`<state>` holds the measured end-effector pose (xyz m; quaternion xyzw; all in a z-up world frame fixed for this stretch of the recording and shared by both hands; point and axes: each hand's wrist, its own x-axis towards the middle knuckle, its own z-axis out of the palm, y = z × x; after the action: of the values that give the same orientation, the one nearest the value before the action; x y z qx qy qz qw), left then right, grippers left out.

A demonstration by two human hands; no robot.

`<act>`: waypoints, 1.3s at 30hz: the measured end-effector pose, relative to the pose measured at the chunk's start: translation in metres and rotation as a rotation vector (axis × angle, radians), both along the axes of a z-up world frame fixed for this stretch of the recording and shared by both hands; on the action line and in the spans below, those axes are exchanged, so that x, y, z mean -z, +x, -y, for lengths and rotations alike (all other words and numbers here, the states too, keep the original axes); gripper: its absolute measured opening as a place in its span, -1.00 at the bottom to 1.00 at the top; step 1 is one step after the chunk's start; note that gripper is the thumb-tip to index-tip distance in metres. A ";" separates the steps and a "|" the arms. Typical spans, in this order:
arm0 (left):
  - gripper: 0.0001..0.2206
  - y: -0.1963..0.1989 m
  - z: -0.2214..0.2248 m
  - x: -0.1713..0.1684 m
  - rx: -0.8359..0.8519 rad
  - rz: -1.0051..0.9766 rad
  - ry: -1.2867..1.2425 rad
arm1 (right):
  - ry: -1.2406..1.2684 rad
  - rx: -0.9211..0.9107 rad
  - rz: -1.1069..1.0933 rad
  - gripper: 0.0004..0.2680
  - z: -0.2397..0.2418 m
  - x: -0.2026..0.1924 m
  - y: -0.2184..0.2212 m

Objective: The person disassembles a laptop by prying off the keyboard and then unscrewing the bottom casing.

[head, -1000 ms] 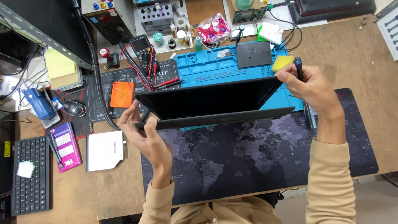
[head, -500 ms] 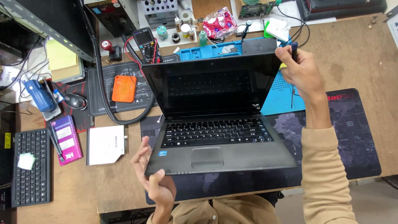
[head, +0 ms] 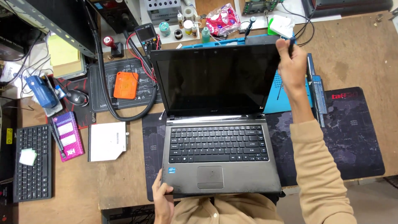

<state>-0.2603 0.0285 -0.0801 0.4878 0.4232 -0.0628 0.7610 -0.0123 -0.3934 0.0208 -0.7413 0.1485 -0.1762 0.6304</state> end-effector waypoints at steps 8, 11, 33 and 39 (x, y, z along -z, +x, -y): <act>-0.61 0.040 0.014 -0.069 0.468 0.059 0.286 | -0.084 0.072 0.255 -0.73 -0.004 -0.009 -0.039; -0.70 0.050 0.018 -0.058 0.578 0.132 0.521 | -0.051 0.041 0.334 -0.72 -0.009 -0.030 -0.043; -0.37 0.107 0.016 -0.006 0.928 0.136 1.368 | -0.059 -0.072 0.465 -0.71 -0.024 -0.024 -0.069; -0.41 0.122 0.006 -0.007 1.057 0.160 1.507 | -0.058 -0.076 0.441 -0.69 -0.024 -0.019 -0.080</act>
<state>-0.1385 0.0227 -0.0731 0.9867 0.0208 -0.0762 0.1418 -0.0920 -0.3696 0.0396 -0.7077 -0.0260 -0.3144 0.6322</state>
